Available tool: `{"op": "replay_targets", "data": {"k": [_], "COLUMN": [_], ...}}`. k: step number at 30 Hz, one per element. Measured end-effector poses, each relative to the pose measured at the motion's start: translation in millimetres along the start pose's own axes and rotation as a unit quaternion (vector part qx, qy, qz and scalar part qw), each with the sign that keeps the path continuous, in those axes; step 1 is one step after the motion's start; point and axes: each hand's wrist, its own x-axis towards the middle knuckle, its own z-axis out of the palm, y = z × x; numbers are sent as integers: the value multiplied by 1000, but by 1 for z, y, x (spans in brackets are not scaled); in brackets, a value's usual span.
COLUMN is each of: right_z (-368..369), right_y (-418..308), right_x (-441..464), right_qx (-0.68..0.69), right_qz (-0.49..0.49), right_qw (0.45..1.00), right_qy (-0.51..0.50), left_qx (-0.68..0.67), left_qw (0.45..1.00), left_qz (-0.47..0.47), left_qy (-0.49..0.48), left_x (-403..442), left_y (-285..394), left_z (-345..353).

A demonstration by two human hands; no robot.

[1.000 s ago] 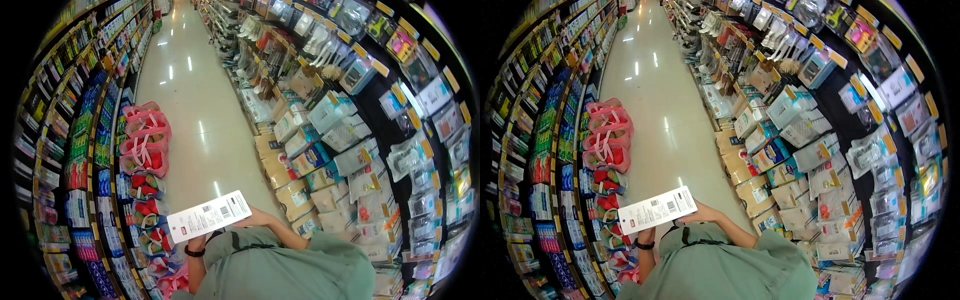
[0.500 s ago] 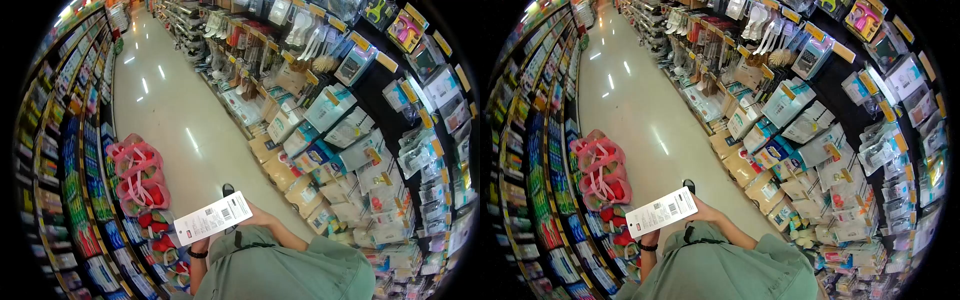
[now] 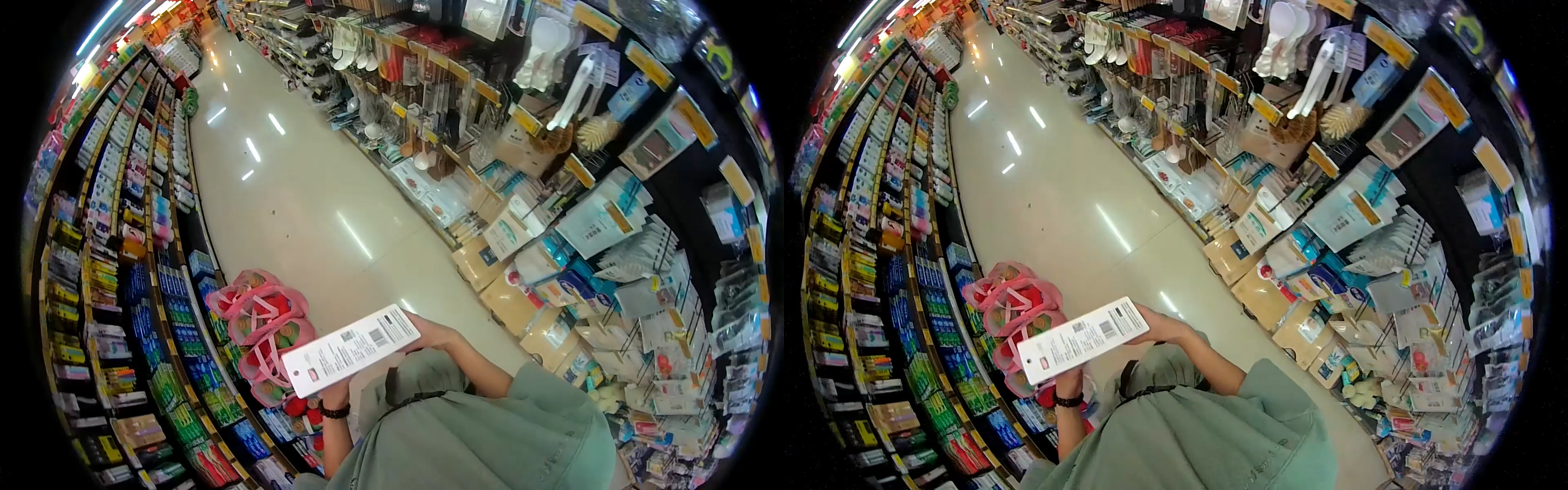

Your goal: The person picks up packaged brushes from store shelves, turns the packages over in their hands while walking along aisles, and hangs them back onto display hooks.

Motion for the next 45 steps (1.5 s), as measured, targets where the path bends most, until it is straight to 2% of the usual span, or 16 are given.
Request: {"op": "replay_targets", "data": {"k": [2, 3, 6, 7, 10, 14, 15, 18, 21, 23, 26, 30, 34, 38, 42, 45], "right_z": [-19, -24, -39, -44, -61, -99, -107, -127, -164, -185, -202, -214, -225, -250, -295, -333], "right_y": [7, -3, 1, -1, -4, 6, -2, -33, -42, -76, -103, -123, -127, -125, -118, -133], "right_x": [33, 43, 71, 78, 97, 128, 139, 173, 225, 254, 304, 361, 400, 422, 445, 457], "right_qx": [6, 28, 184, 198, 234, 268, 277, 230, -42, -84, -123, -188, -247, -101, -16, 19], "right_qz": [-42, -48, -14, -19, -10, 39, 46, -17, -35, -17, -1, 4, 26, -17, -67, -58], "right_qw": [999, 998, 983, 980, 972, 959, 955, 952, 955, 955, 957, 949, 929, 936, 914, 906], "right_qy": [8, 11, 10, 11, 27, 81, 97, 203, 293, 283, 264, 252, 273, 336, 399, 419], "left_qx": [34, 58, -34, -68, -37, -36, -25, 85, 151, 219, 293, 285, 337, 351, 369, 370], "left_qw": [999, 998, 999, 997, 999, 997, 995, 985, 977, 960, 934, 936, 904, 885, 866, 855], "left_qz": [-27, 1, 20, 32, -15, 33, 34, 70, 92, 129, 182, 176, 217, 256, 273, 282], "left_qy": [17, 12, 22, 32, 36, -56, -93, -131, -118, -113, -94, -109, -147, -171, -198, -231], "left_x": [41, 61, 114, 132, 184, 258, 276, 346, 406, 452, 506, 567, 621, 670, 720, 758], "left_y": [21, 37, 73, 78, 88, 84, 101, 99, 134, 129, 159, 170, 170, 169, 163, 152], "left_z": [11, 24, 62, 74, 97, 113, 121, 120, 128, 118, 121, 135, 160, 194, 235, 270]}}
